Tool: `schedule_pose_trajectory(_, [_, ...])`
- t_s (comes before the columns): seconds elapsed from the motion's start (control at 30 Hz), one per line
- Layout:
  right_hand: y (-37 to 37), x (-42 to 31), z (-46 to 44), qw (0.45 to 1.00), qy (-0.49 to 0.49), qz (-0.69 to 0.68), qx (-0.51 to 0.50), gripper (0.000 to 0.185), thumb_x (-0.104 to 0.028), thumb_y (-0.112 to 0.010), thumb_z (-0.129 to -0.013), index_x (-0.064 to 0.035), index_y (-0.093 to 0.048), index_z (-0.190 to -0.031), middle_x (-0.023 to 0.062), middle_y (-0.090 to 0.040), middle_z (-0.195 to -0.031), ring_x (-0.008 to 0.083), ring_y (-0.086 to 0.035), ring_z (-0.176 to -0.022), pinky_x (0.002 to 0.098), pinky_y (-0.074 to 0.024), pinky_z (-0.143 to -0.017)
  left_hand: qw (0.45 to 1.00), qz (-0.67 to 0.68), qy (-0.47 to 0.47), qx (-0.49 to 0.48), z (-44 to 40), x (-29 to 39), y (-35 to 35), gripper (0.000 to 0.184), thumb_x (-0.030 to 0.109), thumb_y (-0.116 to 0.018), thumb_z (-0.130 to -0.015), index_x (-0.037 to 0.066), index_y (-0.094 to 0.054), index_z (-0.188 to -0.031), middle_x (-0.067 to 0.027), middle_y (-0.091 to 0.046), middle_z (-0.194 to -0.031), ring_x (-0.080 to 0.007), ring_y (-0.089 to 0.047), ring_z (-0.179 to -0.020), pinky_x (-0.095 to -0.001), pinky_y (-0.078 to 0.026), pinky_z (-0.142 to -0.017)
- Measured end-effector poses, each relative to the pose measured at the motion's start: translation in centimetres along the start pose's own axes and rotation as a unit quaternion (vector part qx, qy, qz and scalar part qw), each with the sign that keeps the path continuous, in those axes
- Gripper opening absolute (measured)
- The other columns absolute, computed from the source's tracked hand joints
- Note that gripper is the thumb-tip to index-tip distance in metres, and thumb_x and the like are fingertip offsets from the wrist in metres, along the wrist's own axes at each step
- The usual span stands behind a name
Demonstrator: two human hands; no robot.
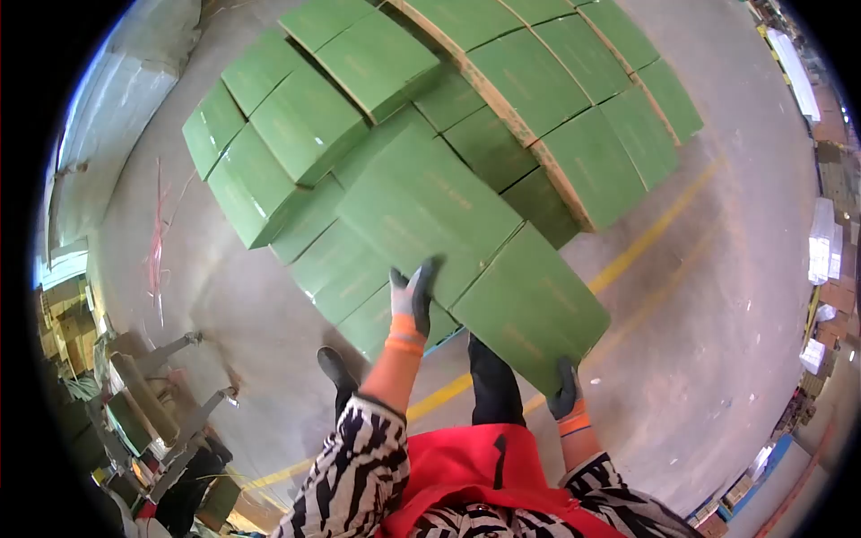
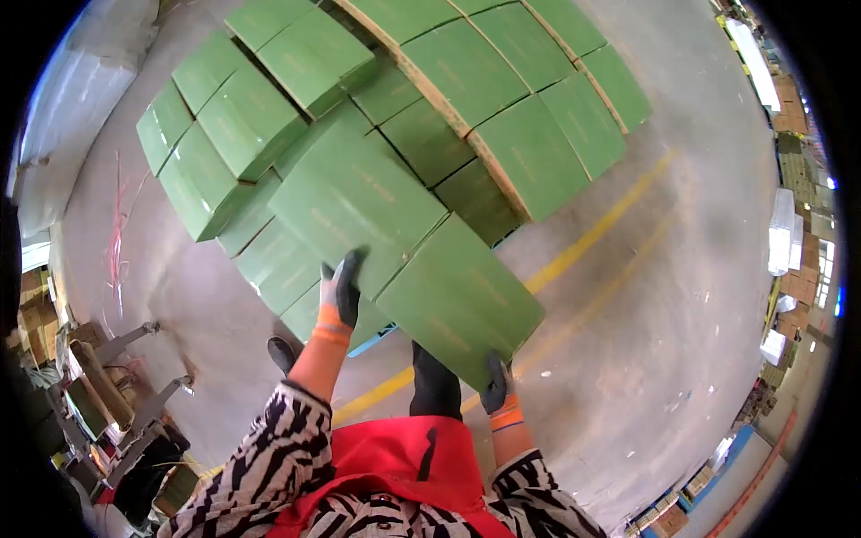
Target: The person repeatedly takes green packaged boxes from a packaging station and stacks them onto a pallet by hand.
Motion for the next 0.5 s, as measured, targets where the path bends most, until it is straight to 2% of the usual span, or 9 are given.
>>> schedule_pose_trajectory(0.03, [-0.2, 2.2, -1.1, 0.989, -0.07, -0.133, 0.017, 0.043, -0.024, -0.046, -0.095, -0.0069, -0.038, -0.134, 0.0067, -0.043, -0.135, 0.0184, -0.045, -0.12, 0.0328, -0.0366, -0.101, 0.992, -0.08, -0.078, -0.055, -1.8, 1.0, -3.2, 0.055, 0.014, -0.06, -0.086, -0.003, -0.031, -0.13, -0.0169, -0.059, -0.114, -0.0214, -0.058, -0.102, -0.0306, -0.045, -0.088])
schedule_pose_trajectory(0.07, [-0.5, 4.3, -2.1, 0.954, -0.133, -0.265, 0.052, 0.043, -0.024, -0.046, -0.095, -0.0074, -0.038, -0.134, 0.0061, -0.043, -0.135, 0.0182, -0.045, -0.12, 0.0326, -0.0368, -0.101, 0.998, -0.02, -0.011, -0.062, -3.4, -0.5, -5.0, 0.06, 0.014, -0.063, -0.084, 0.0, -0.028, -0.132, -0.0163, -0.059, -0.113, -0.0213, -0.058, -0.101, -0.0312, -0.046, -0.087])
schedule_pose_trajectory(0.1, [-1.4, 4.8, -4.1, 0.879, -0.186, -0.431, 0.086, 0.042, -0.023, -0.047, -0.094, -0.0076, -0.04, -0.133, 0.0059, -0.045, -0.133, 0.0184, -0.046, -0.119, 0.0326, -0.0373, -0.1, 0.996, 0.04, 0.056, -0.06, -4.3, -0.5, -8.0, 0.066, 0.013, -0.065, -0.082, 0.002, -0.026, -0.133, -0.0156, -0.059, -0.113, -0.0212, -0.058, -0.101, -0.0317, -0.047, -0.085])
schedule_pose_trajectory(0.13, [-2.2, 5.8, -5.5, 0.771, -0.232, -0.581, 0.117, 0.041, -0.022, -0.048, -0.094, -0.0079, -0.041, -0.132, 0.0056, -0.046, -0.132, 0.0186, -0.047, -0.118, 0.0325, -0.0378, -0.1, 0.998, 0.02, 0.038, -0.045, -5.7, -0.6, -8.9, 0.068, 0.012, -0.067, -0.08, 0.003, -0.026, -0.133, -0.0147, -0.059, -0.112, -0.0213, -0.058, -0.1, -0.0319, -0.048, -0.084])
schedule_pose_trajectory(0.23, [-4.7, 9.1, -8.8, 0.709, -0.265, -0.645, 0.106, 0.039, -0.021, -0.051, -0.092, -0.0075, -0.047, -0.128, 0.005, -0.052, -0.127, 0.0196, -0.05, -0.114, 0.0332, -0.039, -0.098, 0.999, -0.04, 0.014, -0.027, -8.5, 0.2, -10.7, 0.071, 0.009, -0.07, -0.078, 0.004, -0.027, -0.133, -0.0131, -0.057, -0.112, -0.0217, -0.058, -0.099, -0.0324, -0.048, -0.084])
schedule_pose_trajectory(0.3, [-5.2, 9.6, -10.9, 0.706, -0.238, -0.657, 0.116, 0.036, -0.019, -0.055, -0.09, -0.0073, -0.051, -0.124, 0.0045, -0.057, -0.12, 0.0192, -0.053, -0.11, 0.0339, -0.0407, -0.096, 0.997, -0.062, 0.022, -0.037, -10.0, 0.4, -11.6, 0.069, 0.011, -0.07, -0.078, 0.004, -0.028, -0.133, -0.0129, -0.056, -0.114, -0.0214, -0.058, -0.098, -0.0331, -0.048, -0.085])
schedule_pose_trajectory(0.33, [-5.5, 9.2, -11.7, 0.708, -0.229, -0.658, 0.111, 0.035, -0.018, -0.056, -0.09, -0.0072, -0.052, -0.123, 0.0046, -0.057, -0.12, 0.0191, -0.053, -0.11, 0.0341, -0.0409, -0.096, 0.998, -0.057, 0.029, -0.03, -11.2, -0.1, -11.3, 0.055, 0.015, -0.067, -0.081, 0.006, -0.039, -0.126, -0.0093, -0.056, -0.113, -0.0211, -0.055, -0.104, -0.0331, -0.047, -0.087])
schedule_pose_trajectory(0.43, [-7.2, 8.9, -13.6, 0.696, -0.24, -0.669, 0.098, 0.034, -0.015, -0.058, -0.088, -0.0065, -0.054, -0.12, 0.0049, -0.058, -0.118, 0.0194, -0.054, -0.109, 0.0345, -0.0414, -0.094, 0.997, 0.022, 0.059, -0.054, -14.2, -0.7, -11.1, 0.051, 0.019, -0.067, -0.082, 0.006, -0.042, -0.124, -0.0086, -0.055, -0.115, -0.0211, -0.054, -0.106, -0.0333, -0.045, -0.09])
schedule_pose_trajectory(0.5, [-7.7, 8.5, -14.7, 0.694, -0.241, -0.673, 0.088, 0.033, -0.013, -0.059, -0.087, -0.0068, -0.055, -0.119, 0.0053, -0.058, -0.116, 0.0198, -0.054, -0.108, 0.0348, -0.0418, -0.094, 0.998, -0.019, 0.038, -0.052, -14.6, 0.6, -11.7, 0.049, 0.019, -0.064, -0.083, 0.005, -0.042, -0.124, -0.0085, -0.055, -0.116, -0.0214, -0.054, -0.106, -0.0337, -0.043, -0.093])
Point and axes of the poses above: each hand's wrist, its own z-axis away from the middle knuckle, its own y-axis out of the back of the hand, x = y × z, the point moved 10 cm from there along -z, towards the middle knuckle
